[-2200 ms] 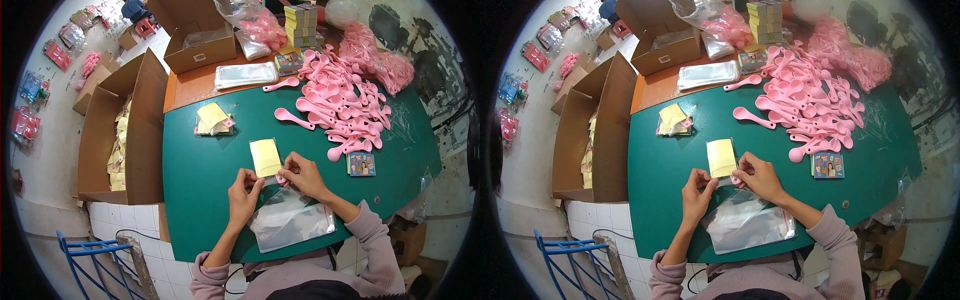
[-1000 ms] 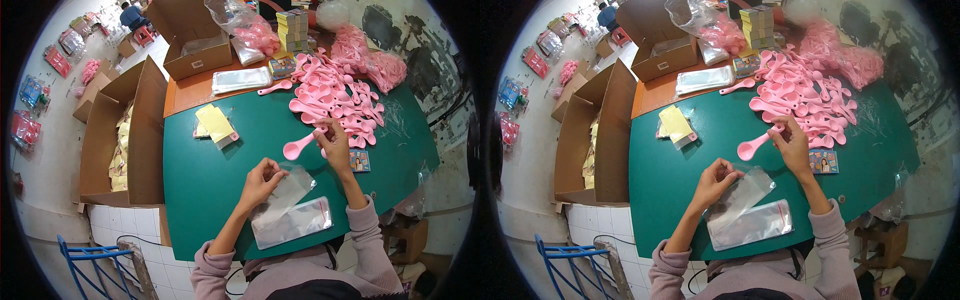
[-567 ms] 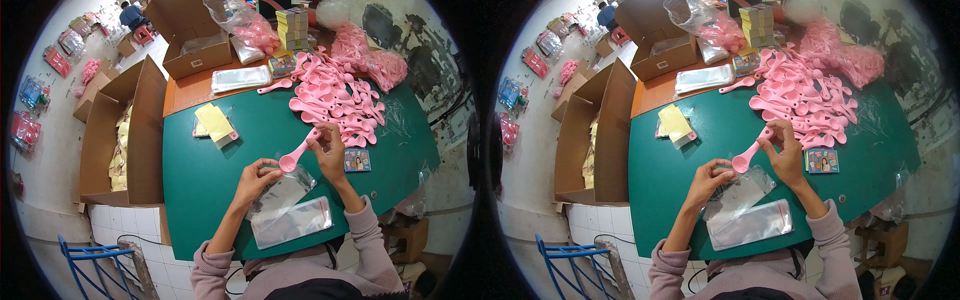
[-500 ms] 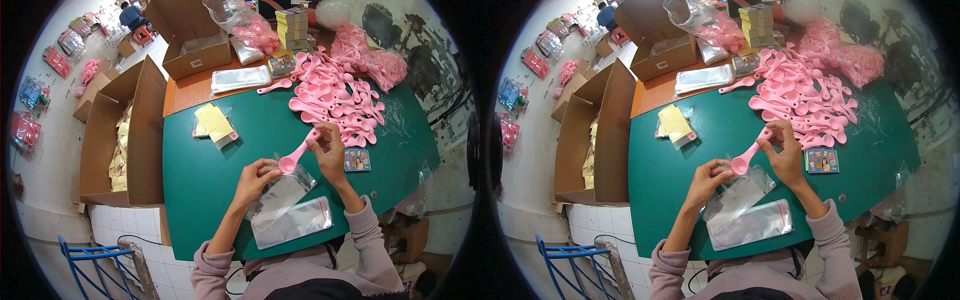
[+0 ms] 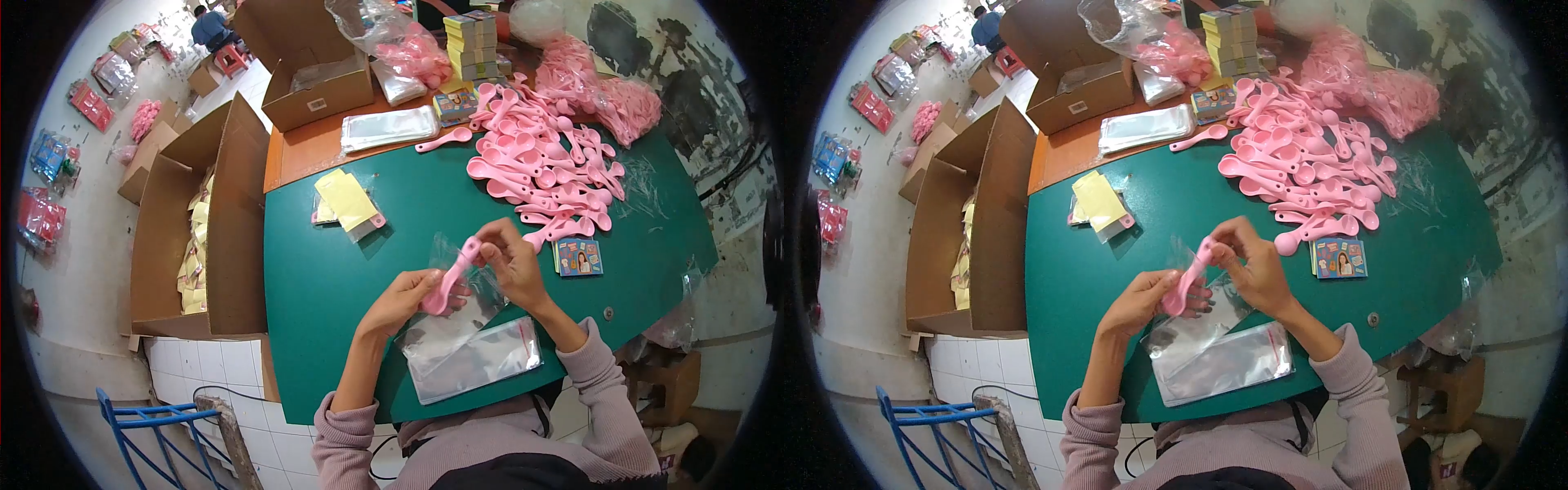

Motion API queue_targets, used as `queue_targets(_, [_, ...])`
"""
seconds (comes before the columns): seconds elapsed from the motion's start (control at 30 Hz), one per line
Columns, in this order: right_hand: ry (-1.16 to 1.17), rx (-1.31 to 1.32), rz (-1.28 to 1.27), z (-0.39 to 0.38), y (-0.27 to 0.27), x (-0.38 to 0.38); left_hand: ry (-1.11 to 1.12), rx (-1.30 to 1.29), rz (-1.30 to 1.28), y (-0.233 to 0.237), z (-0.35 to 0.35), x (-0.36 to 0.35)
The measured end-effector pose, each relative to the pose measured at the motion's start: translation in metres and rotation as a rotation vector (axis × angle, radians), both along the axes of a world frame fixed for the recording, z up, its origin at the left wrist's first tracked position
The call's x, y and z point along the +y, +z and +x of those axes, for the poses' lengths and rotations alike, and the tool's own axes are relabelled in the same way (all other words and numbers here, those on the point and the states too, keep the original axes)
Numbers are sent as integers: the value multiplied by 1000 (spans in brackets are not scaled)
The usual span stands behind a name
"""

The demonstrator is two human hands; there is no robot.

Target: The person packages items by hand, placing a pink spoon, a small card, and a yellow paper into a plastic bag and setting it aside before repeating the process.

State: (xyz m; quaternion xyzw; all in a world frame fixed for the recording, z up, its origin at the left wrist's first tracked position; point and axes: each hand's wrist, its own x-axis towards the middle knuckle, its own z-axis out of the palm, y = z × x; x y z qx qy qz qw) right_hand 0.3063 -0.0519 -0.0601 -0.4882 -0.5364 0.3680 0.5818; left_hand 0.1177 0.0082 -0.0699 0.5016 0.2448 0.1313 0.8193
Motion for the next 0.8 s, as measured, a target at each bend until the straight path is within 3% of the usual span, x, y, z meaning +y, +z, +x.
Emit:
queue_targets(0.03, [-9, -1, -1, -2, 2, -1, 37, -21, -60, 5, 0, -1])
queue_targets(0.1, [131, -349, 191, -5, 8, -4, 89, -61, -110, 10, 2, -2])
queue_targets(0.13, [124, -353, 189, -3, 12, -8, 81, -64, -111, 14, 2, -3])
queue_targets(0.2, [263, -366, 162, 3, 20, -16, 44, 39, 122, 26, -1, -2])
queue_targets(0.3, [-141, -504, -129, 54, 42, -35, 133, -14, -26, 21, -6, 1])
queue_targets(0.37, [-671, -922, -259, 99, 19, -54, 140, -8, -19, 24, -9, 2])
queue_targets(0.43, [-924, -1408, -641, 108, 5, -73, 138, -6, -14, 23, -6, 3])
queue_targets(0.47, [-927, -1412, -642, 117, -3, -80, 107, -2, -5, 22, -5, 3])
queue_targets(0.53, [-784, -1136, -550, 129, -14, -88, 78, 4, 5, 20, -3, 3])
queue_targets(0.63, [-823, -1089, -499, 132, -14, -90, 44, 2, 3, 19, -3, 1])
queue_targets(0.77, [-729, -839, -493, 107, 35, -87, 44, -10, 39, 23, -4, 0])
queue_targets(0.8, [-655, -753, -367, 96, 44, -81, 23, -16, 60, 22, -3, -1])
